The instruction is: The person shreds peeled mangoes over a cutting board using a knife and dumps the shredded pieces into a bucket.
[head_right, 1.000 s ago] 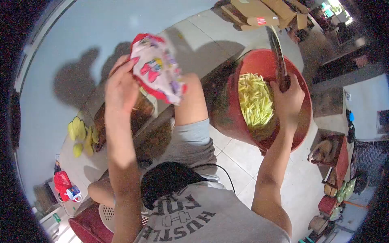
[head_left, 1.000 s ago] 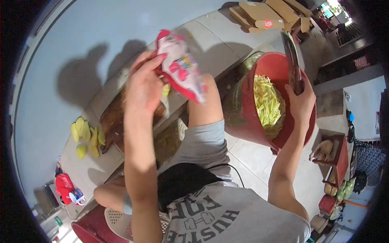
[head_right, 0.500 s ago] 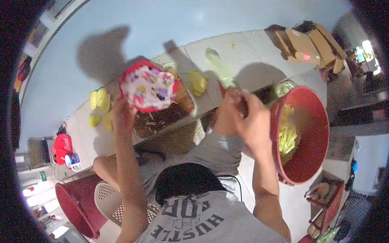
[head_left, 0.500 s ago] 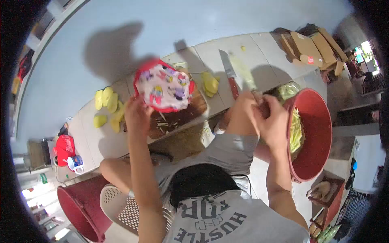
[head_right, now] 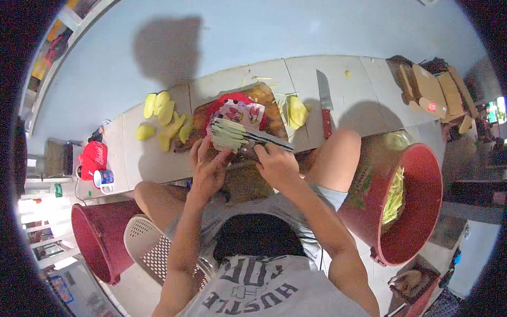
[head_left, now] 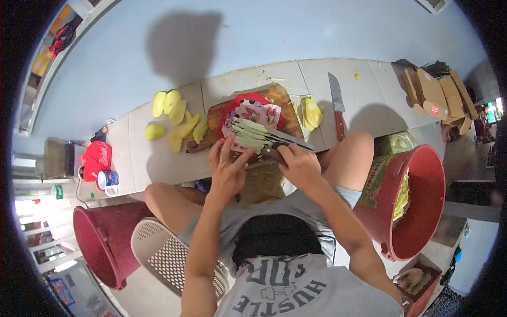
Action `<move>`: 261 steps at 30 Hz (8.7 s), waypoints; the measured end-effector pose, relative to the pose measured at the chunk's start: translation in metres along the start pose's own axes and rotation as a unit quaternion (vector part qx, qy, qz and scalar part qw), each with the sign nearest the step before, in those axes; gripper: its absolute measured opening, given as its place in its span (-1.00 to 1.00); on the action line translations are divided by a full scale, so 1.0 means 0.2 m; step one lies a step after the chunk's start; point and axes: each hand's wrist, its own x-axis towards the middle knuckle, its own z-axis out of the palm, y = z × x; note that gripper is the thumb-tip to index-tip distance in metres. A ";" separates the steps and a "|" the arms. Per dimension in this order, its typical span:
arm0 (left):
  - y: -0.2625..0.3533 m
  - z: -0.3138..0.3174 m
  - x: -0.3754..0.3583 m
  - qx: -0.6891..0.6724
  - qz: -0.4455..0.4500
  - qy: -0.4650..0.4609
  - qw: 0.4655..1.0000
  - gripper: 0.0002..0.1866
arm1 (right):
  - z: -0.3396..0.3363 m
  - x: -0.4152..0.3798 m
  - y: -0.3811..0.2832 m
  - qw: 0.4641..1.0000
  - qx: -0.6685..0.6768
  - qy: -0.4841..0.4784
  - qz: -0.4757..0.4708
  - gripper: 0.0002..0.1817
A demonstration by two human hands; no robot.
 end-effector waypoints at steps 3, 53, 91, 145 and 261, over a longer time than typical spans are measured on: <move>-0.03 0.01 0.02 0.021 0.009 -0.015 1.000 -0.32 | 0.03 -0.01 0.01 1.000 -0.008 0.021 -0.020 -0.51; -0.59 0.21 0.18 -0.101 -0.216 -0.022 0.971 -0.61 | -1.14 -1.02 0.20 0.803 -0.176 0.260 0.506 -0.58; -1.80 0.06 0.38 0.012 -0.549 0.033 0.835 -0.54 | 0.02 -0.05 -0.15 0.935 0.271 -0.113 0.197 -0.55; -0.06 0.34 0.15 -0.203 -0.304 -0.043 0.930 -0.57 | 0.18 0.00 -0.06 0.928 0.327 -0.029 0.177 -0.59; -0.42 0.51 0.09 -0.155 -0.001 0.042 0.987 -0.57 | -0.09 0.14 -0.17 0.946 0.232 -0.151 0.171 -0.64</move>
